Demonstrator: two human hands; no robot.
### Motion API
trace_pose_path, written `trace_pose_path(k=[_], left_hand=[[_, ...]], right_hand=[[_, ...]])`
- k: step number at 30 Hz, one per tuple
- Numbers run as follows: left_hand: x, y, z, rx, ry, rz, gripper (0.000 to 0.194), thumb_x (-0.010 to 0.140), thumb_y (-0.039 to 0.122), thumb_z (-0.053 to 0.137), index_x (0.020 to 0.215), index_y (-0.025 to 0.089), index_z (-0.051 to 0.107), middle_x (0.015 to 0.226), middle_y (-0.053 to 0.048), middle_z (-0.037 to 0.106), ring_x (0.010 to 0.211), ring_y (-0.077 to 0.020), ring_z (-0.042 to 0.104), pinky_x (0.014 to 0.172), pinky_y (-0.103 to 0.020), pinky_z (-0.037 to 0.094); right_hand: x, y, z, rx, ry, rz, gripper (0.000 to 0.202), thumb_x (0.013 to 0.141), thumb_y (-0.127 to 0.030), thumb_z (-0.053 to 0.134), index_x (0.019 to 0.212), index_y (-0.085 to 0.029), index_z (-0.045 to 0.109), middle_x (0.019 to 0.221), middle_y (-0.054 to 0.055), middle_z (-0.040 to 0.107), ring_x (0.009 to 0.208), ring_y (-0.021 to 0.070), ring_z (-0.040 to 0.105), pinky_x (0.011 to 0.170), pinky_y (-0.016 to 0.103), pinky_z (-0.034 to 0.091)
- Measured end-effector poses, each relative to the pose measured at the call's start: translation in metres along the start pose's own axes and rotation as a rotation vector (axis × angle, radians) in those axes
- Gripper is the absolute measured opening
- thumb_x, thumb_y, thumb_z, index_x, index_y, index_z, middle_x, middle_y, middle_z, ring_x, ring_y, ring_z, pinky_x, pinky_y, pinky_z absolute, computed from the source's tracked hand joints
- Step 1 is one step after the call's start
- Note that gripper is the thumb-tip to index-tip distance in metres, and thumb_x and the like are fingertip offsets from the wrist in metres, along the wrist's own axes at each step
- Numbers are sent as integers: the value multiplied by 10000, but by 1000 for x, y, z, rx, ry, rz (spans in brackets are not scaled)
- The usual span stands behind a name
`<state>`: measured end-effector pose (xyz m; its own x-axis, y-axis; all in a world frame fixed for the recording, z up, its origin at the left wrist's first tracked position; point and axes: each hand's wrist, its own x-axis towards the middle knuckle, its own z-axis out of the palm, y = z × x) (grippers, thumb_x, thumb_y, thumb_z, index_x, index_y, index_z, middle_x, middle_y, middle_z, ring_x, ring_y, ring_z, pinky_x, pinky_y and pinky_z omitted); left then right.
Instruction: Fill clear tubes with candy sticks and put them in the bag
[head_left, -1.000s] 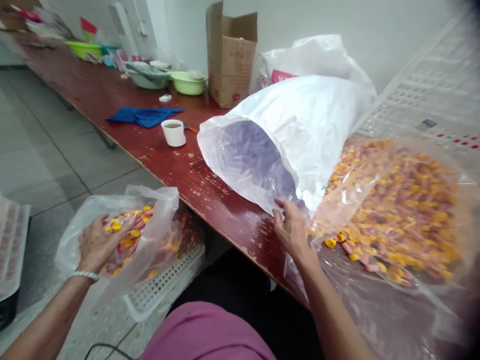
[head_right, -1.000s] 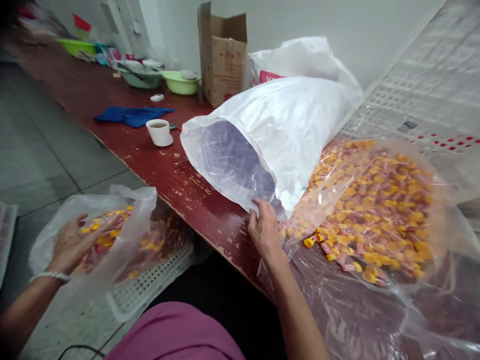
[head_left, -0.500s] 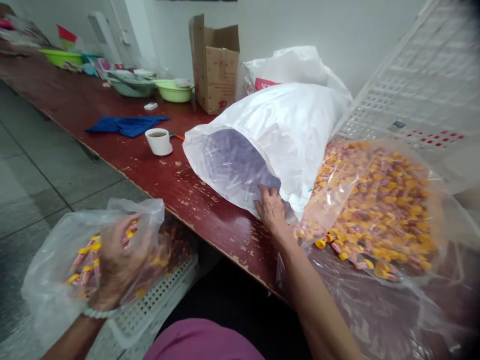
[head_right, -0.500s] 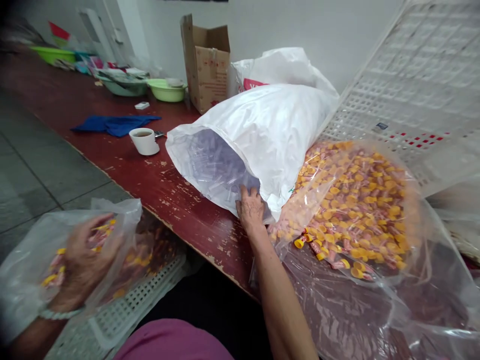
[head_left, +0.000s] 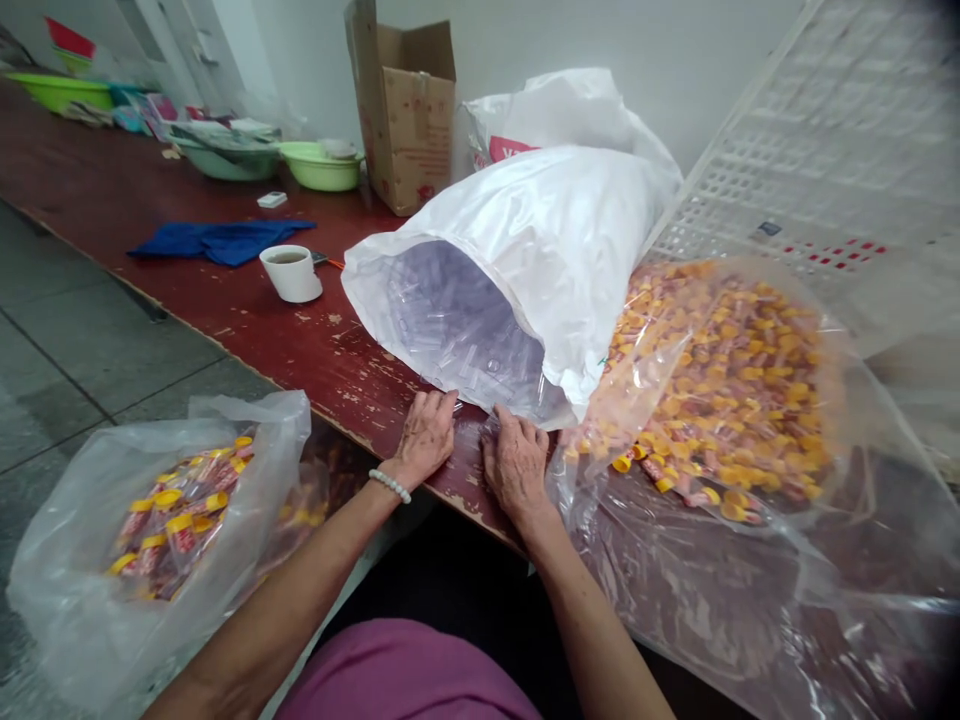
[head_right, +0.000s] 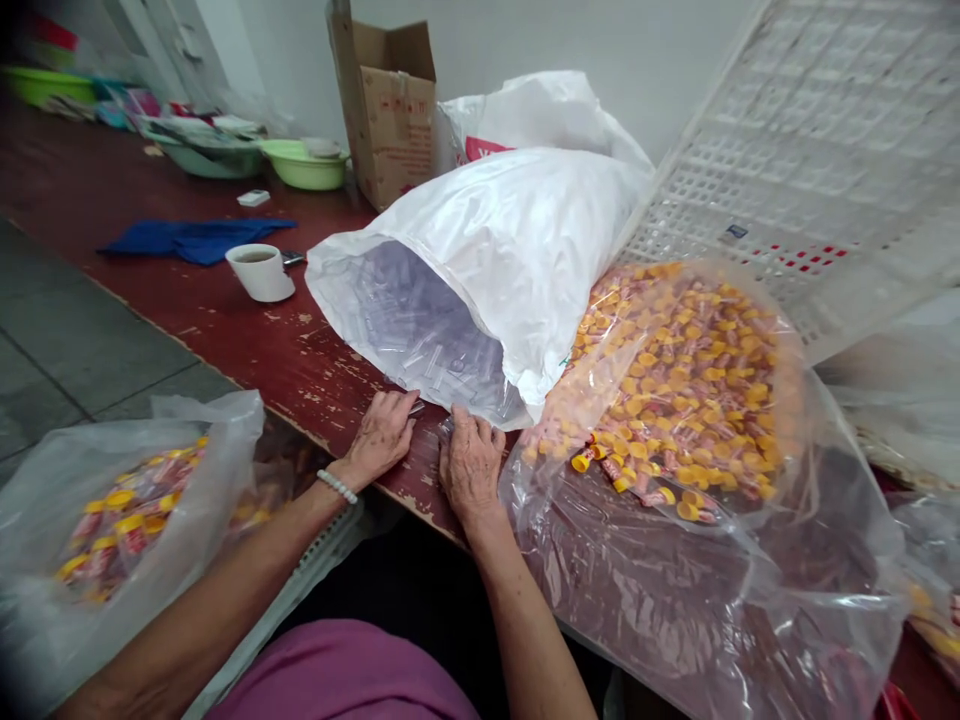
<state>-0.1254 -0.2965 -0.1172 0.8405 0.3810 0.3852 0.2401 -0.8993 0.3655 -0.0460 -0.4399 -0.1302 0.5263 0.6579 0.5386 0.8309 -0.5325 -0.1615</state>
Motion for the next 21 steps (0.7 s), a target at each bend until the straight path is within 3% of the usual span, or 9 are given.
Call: trace_pose_path(k=[4, 8, 11, 15, 17, 21], left_hand=[[-2, -2, -10, -240, -2, -34, 451, 792, 86, 462, 1241, 105, 503, 1010, -126, 552, 977, -244, 503, 912, -426, 423], [-8, 3, -20, -714, 45, -148, 419, 799, 154, 521, 1215, 201, 534, 1009, -60, 536, 931, -177, 536, 884, -343, 446], [-10, 9, -20, -1045, 32, -273, 357, 791, 215, 572, 1147, 204, 567, 989, -43, 569, 909, -153, 556, 842, -288, 456], [-9, 15, -18, -1312, 74, -441, 348, 751, 232, 628, 1087, 202, 540, 942, -20, 577, 782, -106, 557, 733, -240, 472], [-8, 16, -19, -1444, 28, -505, 358, 737, 231, 639, 1071, 207, 512, 906, -7, 573, 715, -87, 547, 705, -243, 484], [-7, 17, -22, -1539, -51, -510, 439, 719, 207, 650, 1122, 222, 477, 860, 13, 568, 695, -80, 559, 720, -254, 489]], right_hand=[[-1, 5, 3, 118, 66, 29, 354, 853, -216, 512, 1194, -121, 510, 1069, 107, 645, 968, 235, 534, 867, 375, 356], [0, 9, 2, 203, 93, 29, 269, 860, -221, 516, 1115, -156, 574, 1014, 80, 665, 934, 225, 547, 841, 359, 377], [0, 9, -2, 265, 79, 4, 216, 870, -233, 518, 1064, -190, 602, 1010, 59, 672, 954, 213, 551, 864, 357, 378], [0, 7, -5, 302, 180, 110, 298, 874, -309, 524, 1129, -161, 565, 1028, 91, 665, 959, 221, 560, 872, 377, 404], [1, 7, -6, 331, 216, 164, 307, 877, -326, 514, 1122, -148, 560, 1020, 100, 668, 946, 222, 572, 858, 380, 424], [3, 8, -9, 377, 183, 206, 302, 876, -318, 508, 1123, -151, 552, 1020, 105, 671, 961, 216, 582, 867, 390, 436]])
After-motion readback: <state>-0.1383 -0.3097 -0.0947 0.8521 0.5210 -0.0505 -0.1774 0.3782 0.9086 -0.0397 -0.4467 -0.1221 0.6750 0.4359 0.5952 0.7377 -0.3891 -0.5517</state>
